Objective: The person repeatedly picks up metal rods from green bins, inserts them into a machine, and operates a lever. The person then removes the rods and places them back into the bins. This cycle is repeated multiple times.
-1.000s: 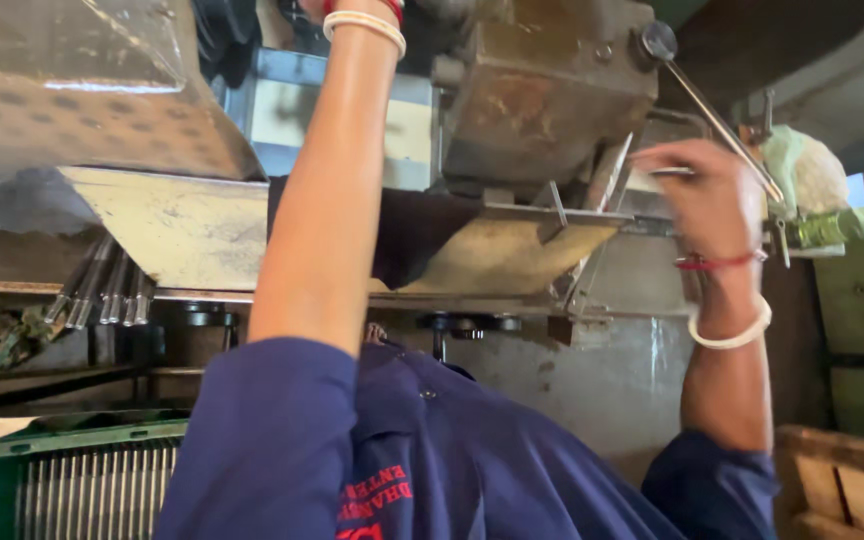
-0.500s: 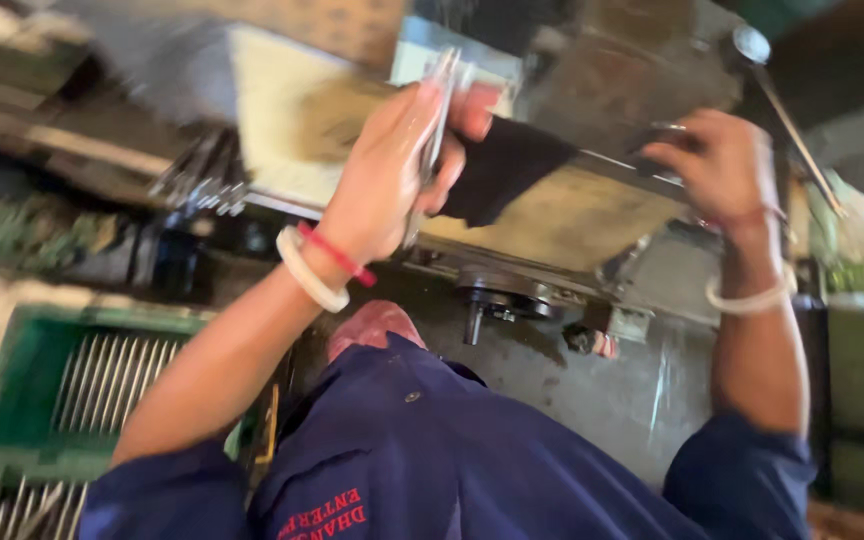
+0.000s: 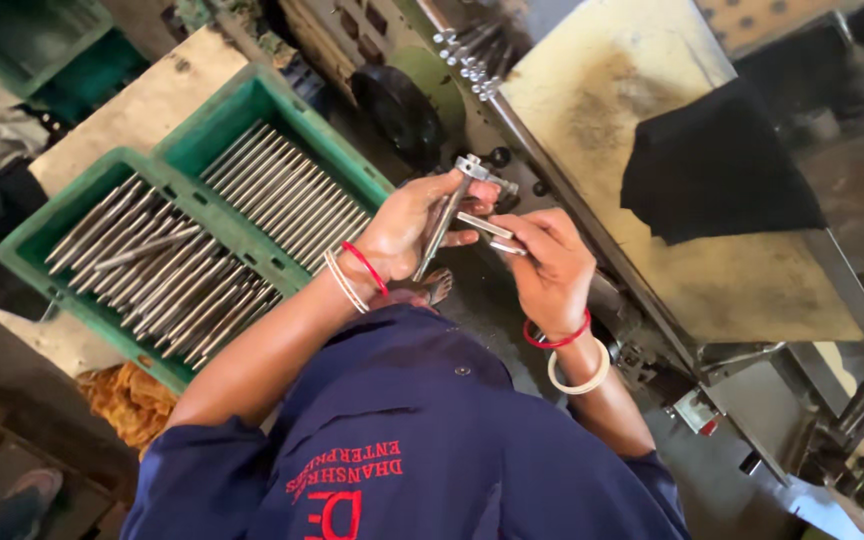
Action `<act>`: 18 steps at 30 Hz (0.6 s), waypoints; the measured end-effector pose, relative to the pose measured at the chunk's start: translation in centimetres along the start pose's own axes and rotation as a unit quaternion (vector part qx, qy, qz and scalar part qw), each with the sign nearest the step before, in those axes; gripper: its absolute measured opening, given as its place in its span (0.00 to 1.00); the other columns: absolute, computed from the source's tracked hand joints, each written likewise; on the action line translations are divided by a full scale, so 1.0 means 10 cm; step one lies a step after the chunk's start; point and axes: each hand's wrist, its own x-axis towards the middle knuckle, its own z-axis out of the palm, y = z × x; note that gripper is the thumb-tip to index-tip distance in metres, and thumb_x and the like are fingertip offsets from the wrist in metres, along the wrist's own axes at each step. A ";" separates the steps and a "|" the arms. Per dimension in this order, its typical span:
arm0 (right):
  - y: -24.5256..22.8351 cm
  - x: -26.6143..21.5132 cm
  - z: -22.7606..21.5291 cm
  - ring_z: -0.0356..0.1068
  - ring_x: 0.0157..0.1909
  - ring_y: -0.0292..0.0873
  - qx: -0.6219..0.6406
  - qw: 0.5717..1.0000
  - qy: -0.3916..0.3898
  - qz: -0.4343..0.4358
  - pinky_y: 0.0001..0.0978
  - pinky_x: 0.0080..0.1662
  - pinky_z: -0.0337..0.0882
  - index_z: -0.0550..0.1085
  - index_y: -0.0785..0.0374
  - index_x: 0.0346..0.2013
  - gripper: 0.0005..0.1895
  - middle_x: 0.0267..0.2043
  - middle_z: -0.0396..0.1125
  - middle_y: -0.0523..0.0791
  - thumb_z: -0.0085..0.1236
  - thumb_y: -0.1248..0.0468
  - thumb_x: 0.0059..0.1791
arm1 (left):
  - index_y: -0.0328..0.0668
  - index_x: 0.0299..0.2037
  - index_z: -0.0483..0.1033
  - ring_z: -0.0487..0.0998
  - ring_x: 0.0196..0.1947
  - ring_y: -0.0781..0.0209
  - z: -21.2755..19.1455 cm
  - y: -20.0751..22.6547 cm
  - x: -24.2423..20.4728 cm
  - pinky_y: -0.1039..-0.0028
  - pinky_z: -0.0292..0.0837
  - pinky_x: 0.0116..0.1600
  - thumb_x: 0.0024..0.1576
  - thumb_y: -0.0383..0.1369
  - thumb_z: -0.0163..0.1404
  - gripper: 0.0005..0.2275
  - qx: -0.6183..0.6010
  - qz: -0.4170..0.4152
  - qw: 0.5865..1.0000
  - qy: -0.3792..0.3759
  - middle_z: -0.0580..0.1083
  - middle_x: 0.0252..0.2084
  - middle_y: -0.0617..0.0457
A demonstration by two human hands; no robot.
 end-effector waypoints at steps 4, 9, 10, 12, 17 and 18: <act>-0.06 -0.05 0.23 0.71 0.41 0.42 0.014 0.999 -0.006 -0.029 0.28 0.43 0.71 0.79 0.64 0.48 0.16 0.40 0.68 0.46 0.61 0.78 0.47 | 0.40 0.53 0.78 0.79 0.48 0.64 -0.03 0.00 -0.25 0.67 0.72 0.53 0.67 0.47 0.39 0.21 0.027 -0.004 0.999 -0.023 0.78 0.49 0.54; -0.06 -0.18 0.48 0.72 0.43 0.42 0.052 0.998 0.014 -0.044 0.29 0.45 0.73 0.78 0.64 0.49 0.16 0.42 0.67 0.47 0.60 0.78 0.48 | 0.36 0.53 0.77 0.79 0.41 0.61 -0.01 -0.05 -0.34 0.63 0.80 0.51 0.67 0.47 0.38 0.22 -0.020 -0.022 0.999 -0.030 0.78 0.47 0.51; -0.05 -0.19 0.52 0.72 0.42 0.42 0.068 0.997 0.017 -0.033 0.28 0.45 0.73 0.78 0.64 0.48 0.16 0.42 0.67 0.47 0.58 0.78 0.48 | 0.36 0.53 0.77 0.79 0.40 0.61 -0.01 -0.07 -0.33 0.63 0.81 0.51 0.68 0.46 0.38 0.22 -0.041 -0.033 0.998 -0.036 0.78 0.47 0.51; -0.04 -0.19 0.53 0.71 0.42 0.44 0.055 0.997 0.028 -0.035 0.30 0.45 0.73 0.78 0.65 0.47 0.14 0.42 0.66 0.47 0.58 0.77 0.48 | 0.37 0.49 0.78 0.79 0.40 0.61 -0.01 -0.11 -0.28 0.63 0.81 0.49 0.66 0.44 0.39 0.19 -0.039 -0.028 0.999 -0.014 0.78 0.46 0.52; 0.01 -0.17 0.49 0.68 0.44 0.50 0.000 0.999 -0.010 -0.042 0.35 0.46 0.70 0.73 0.67 0.45 0.09 0.46 0.64 0.51 0.57 0.75 0.51 | 0.39 0.38 0.73 0.77 0.37 0.63 -0.11 -0.20 -0.03 0.70 0.76 0.45 0.68 0.41 0.43 0.14 -0.062 0.042 0.996 -0.041 0.74 0.39 0.55; 0.03 -0.14 0.49 0.67 0.41 0.50 0.015 0.999 -0.042 -0.020 0.36 0.44 0.69 0.73 0.67 0.45 0.08 0.43 0.63 0.51 0.57 0.75 0.52 | 0.40 0.37 0.72 0.75 0.35 0.64 -0.15 -0.19 -0.01 0.71 0.73 0.41 0.68 0.41 0.43 0.13 -0.052 0.053 0.995 -0.066 0.72 0.37 0.56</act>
